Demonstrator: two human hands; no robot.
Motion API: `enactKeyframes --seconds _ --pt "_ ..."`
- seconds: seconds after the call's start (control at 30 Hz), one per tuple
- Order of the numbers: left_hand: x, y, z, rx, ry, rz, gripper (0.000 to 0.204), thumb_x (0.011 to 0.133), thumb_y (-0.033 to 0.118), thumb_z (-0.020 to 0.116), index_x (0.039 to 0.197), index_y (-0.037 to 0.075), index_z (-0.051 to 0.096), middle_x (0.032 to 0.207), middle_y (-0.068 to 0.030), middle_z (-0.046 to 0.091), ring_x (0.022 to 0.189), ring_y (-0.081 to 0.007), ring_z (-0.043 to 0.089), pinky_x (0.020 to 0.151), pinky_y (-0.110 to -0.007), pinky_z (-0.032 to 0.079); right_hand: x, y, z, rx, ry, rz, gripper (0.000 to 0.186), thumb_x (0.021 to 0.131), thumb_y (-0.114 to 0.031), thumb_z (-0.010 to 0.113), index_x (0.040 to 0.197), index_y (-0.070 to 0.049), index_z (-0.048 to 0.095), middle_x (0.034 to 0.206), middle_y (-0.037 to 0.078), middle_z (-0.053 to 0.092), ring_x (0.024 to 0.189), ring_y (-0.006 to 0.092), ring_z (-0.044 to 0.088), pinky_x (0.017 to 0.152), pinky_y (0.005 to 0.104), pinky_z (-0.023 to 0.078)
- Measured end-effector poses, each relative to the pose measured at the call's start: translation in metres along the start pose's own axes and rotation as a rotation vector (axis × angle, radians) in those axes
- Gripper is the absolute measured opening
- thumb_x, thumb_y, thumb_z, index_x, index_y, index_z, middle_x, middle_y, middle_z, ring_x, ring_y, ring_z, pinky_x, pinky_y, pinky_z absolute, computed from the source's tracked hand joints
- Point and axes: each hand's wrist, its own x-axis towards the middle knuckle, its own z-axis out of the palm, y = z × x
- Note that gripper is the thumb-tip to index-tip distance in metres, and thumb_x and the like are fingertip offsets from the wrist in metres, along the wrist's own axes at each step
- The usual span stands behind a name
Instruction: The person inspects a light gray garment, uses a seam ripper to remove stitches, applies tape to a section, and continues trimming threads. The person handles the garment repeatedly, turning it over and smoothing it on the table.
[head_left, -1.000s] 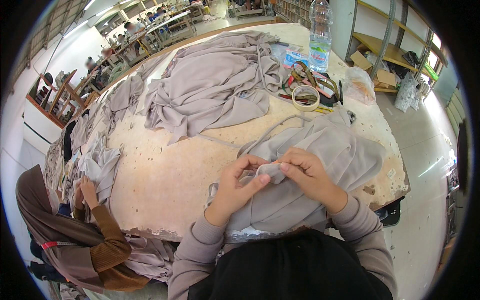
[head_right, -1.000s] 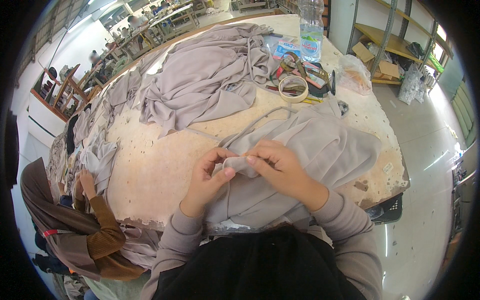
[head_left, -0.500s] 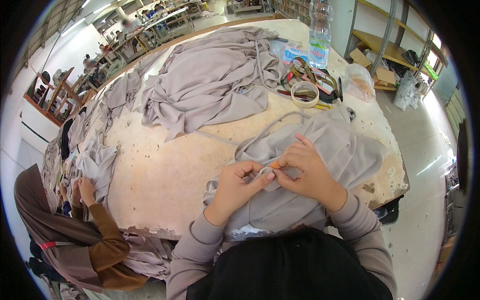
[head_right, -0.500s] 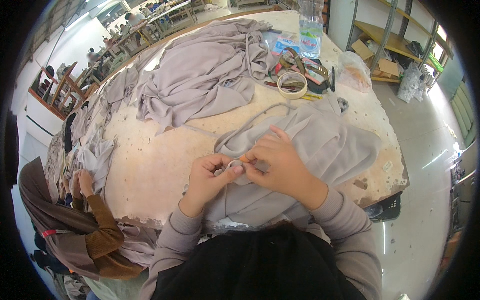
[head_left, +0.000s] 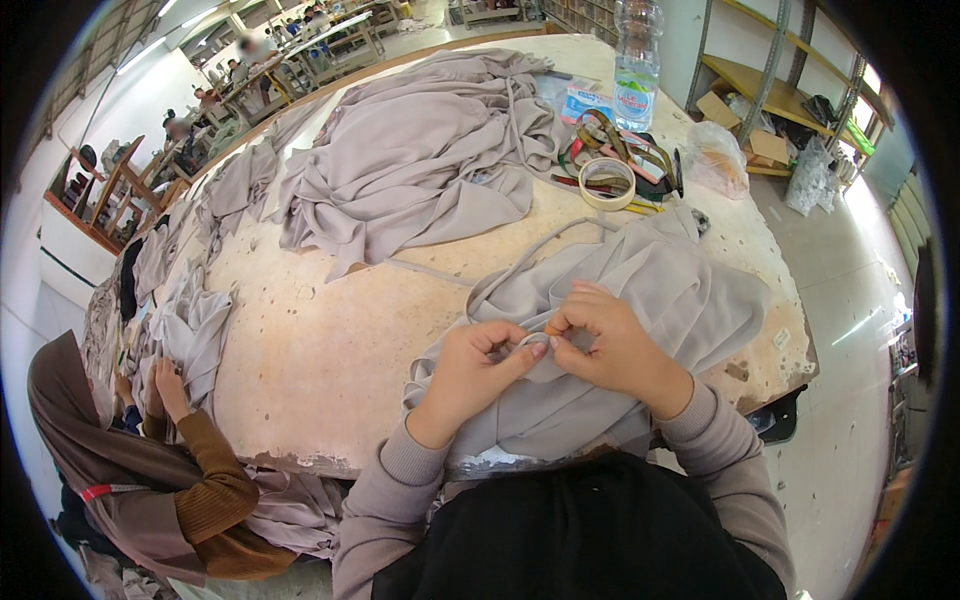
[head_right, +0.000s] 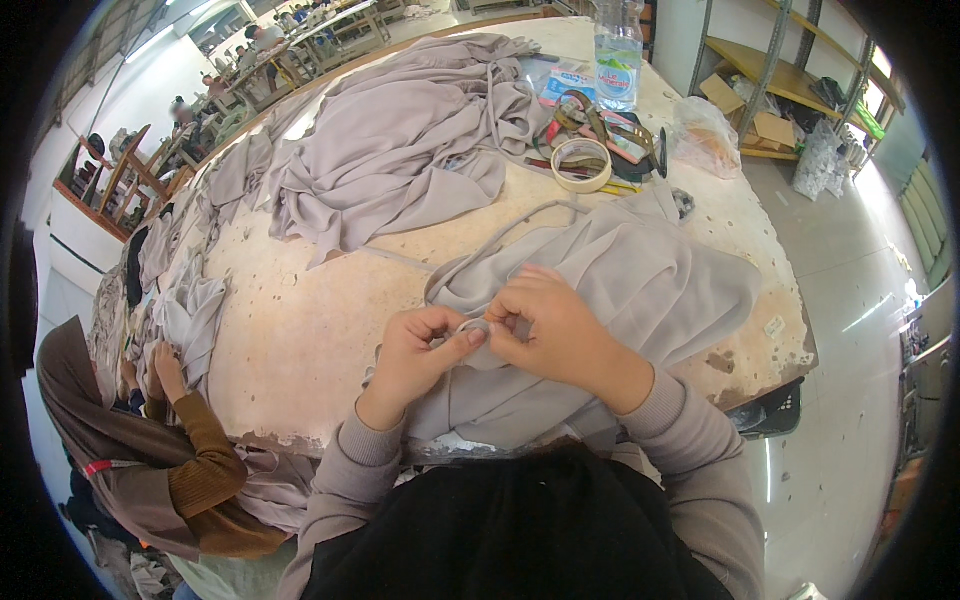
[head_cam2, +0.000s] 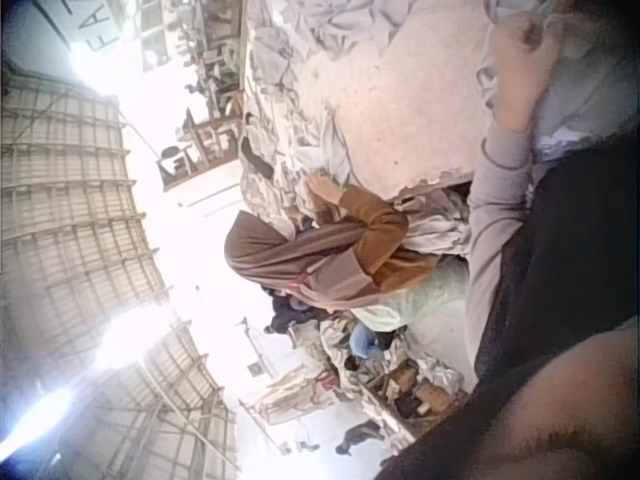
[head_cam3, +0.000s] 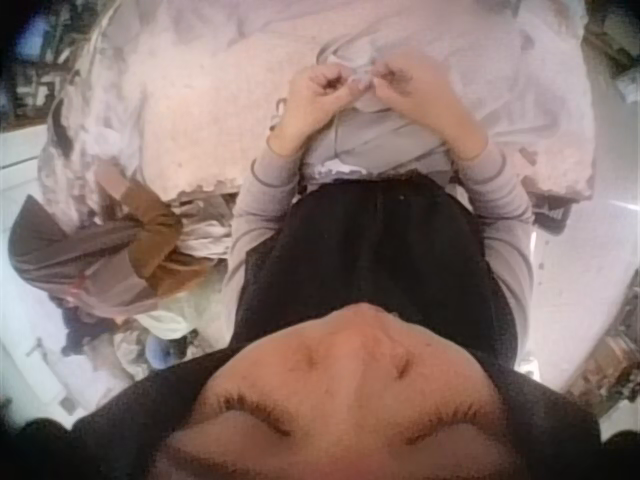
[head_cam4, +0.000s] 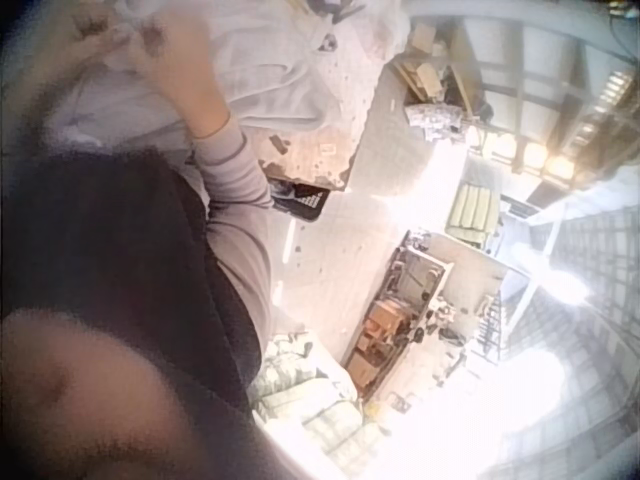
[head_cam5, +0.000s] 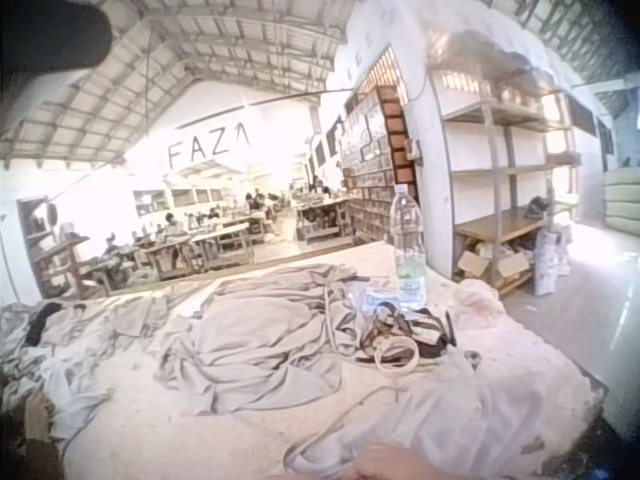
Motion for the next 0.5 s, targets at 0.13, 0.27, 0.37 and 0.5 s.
enactKeyframes --seconds 0.13,0.27,0.37,0.5 --pt "0.0 -0.001 0.001 -0.01 0.007 -0.003 0.015 0.082 0.016 0.066 0.084 0.001 0.066 0.065 0.0046 0.059 0.058 -0.0001 0.047 0.052 -0.016 0.037 0.002 -0.002 -0.002 0.161 0.003 0.088 0.008 0.071 -0.006 0.061 0.078 -0.003 0.059 0.068 0.004 0.058 0.065 0.0165 0.055 0.098 0.0455 0.036" --pt "0.001 -0.002 -0.003 0.029 -0.027 0.088 0.011 0.083 0.011 0.062 0.086 0.001 0.066 0.068 0.0028 0.06 0.061 -0.0017 0.049 0.055 -0.017 0.038 0.0 -0.008 -0.002 0.232 -0.081 0.155 0.01 0.077 -0.011 0.065 0.08 -0.002 0.061 0.069 0.003 0.058 0.064 0.0127 0.053 0.091 0.0375 0.042" --pt "0.001 0.001 -0.014 0.157 0.005 0.024 0.013 0.084 0.009 0.058 0.087 0.0 0.066 0.072 0.0004 0.062 0.063 -0.0049 0.053 0.059 -0.019 0.042 0.001 -0.004 -0.011 0.146 0.041 0.207 0.014 0.082 -0.015 0.065 0.083 -0.002 0.062 0.068 0.001 0.056 0.062 0.0084 0.049 0.07 0.0255 0.044" --pt "0.002 0.008 -0.027 -0.194 -0.054 -0.081 0.018 0.082 0.013 0.061 0.091 -0.003 0.063 0.079 -0.0044 0.064 0.069 -0.0087 0.056 0.065 -0.023 0.047 0.004 0.009 -0.029 0.394 0.079 0.437 0.014 0.082 -0.015 0.062 0.084 -0.001 0.062 0.073 0.0 0.059 0.068 0.0066 0.051 0.064 0.024 0.042"
